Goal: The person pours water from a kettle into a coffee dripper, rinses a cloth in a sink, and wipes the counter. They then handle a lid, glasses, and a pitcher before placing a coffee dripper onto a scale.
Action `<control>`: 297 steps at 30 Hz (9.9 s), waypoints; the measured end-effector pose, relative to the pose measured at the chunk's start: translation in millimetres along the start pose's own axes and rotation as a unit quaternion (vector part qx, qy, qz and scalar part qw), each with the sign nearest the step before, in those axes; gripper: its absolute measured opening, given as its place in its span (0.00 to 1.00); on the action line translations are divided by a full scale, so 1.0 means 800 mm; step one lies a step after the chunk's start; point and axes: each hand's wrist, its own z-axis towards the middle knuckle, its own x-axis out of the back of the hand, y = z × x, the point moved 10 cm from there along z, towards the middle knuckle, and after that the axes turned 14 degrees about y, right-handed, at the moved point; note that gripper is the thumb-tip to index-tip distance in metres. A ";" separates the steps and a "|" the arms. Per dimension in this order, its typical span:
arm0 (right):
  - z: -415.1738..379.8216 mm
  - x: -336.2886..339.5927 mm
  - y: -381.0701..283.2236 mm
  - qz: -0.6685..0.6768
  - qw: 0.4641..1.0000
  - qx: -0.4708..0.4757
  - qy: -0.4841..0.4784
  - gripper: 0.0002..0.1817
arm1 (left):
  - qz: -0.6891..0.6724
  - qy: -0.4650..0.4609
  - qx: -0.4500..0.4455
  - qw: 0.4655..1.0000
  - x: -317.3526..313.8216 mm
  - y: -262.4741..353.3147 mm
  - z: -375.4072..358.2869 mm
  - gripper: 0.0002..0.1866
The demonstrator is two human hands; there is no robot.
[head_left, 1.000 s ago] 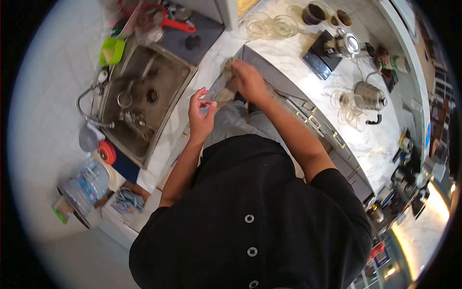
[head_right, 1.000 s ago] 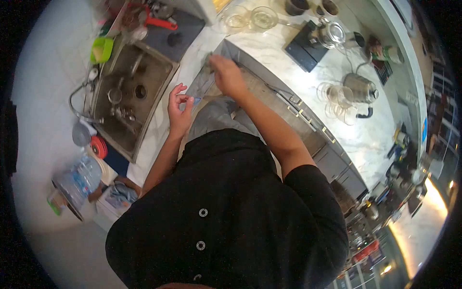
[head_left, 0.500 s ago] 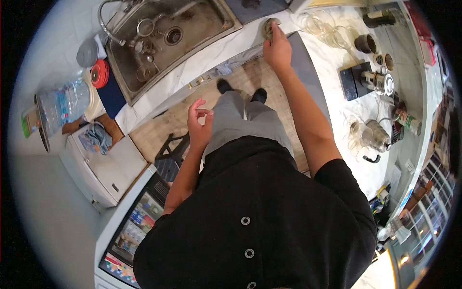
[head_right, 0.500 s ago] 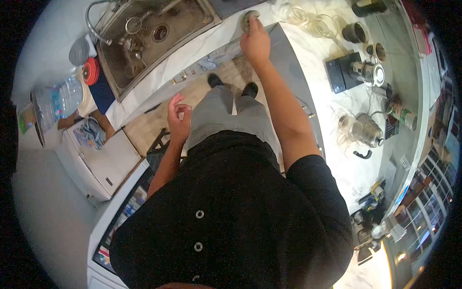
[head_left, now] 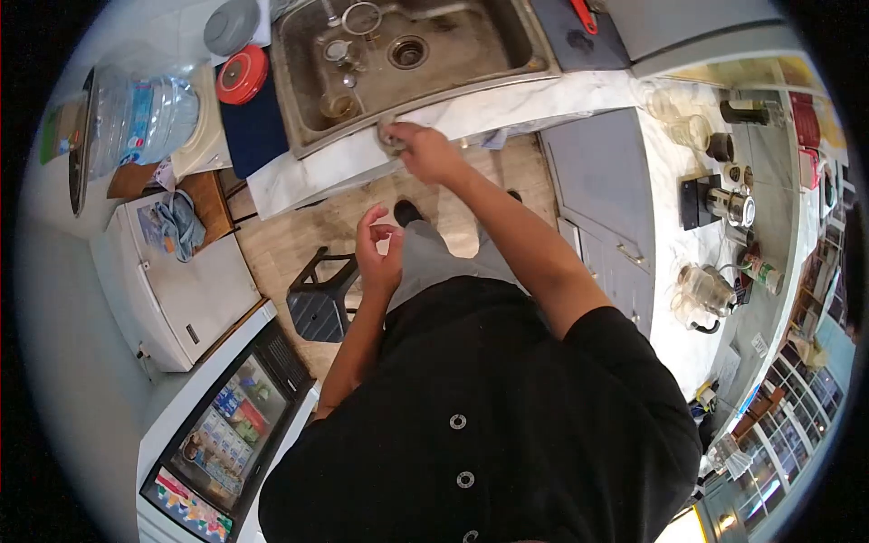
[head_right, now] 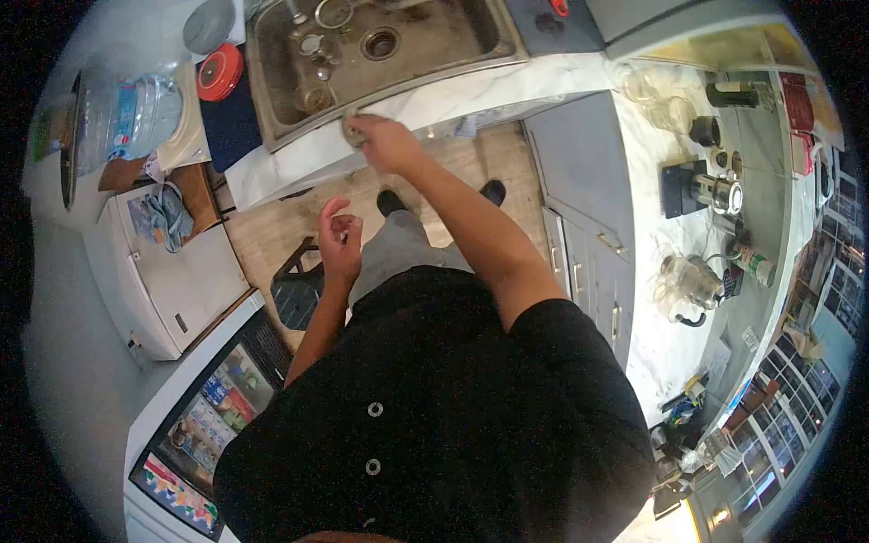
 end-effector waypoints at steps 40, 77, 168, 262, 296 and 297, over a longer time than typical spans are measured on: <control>-0.039 -0.267 -0.192 -0.010 0.974 0.037 -0.223 0.32 | 0.002 0.224 0.168 0.960 0.381 -0.223 0.067 0.31; -0.120 0.355 0.215 0.074 0.911 -0.329 0.238 0.28 | 0.079 -0.001 -0.223 0.972 -0.172 0.143 0.104 0.22; -0.493 0.681 0.332 0.090 0.552 -0.504 0.658 0.37 | 0.104 -0.583 -0.151 0.792 -0.904 0.191 -0.237 0.27; -0.587 0.517 0.210 0.043 0.525 -0.674 0.519 0.31 | 0.051 -0.743 -0.094 0.661 -0.813 0.233 -0.222 0.19; -0.569 0.586 0.144 0.063 0.384 -0.460 0.798 0.17 | 0.005 -0.742 -0.246 0.623 -0.944 0.363 -0.272 0.17; -0.568 0.585 0.145 0.065 0.387 -0.459 0.797 0.17 | 0.002 -0.741 -0.258 0.620 -0.948 0.372 -0.272 0.18</control>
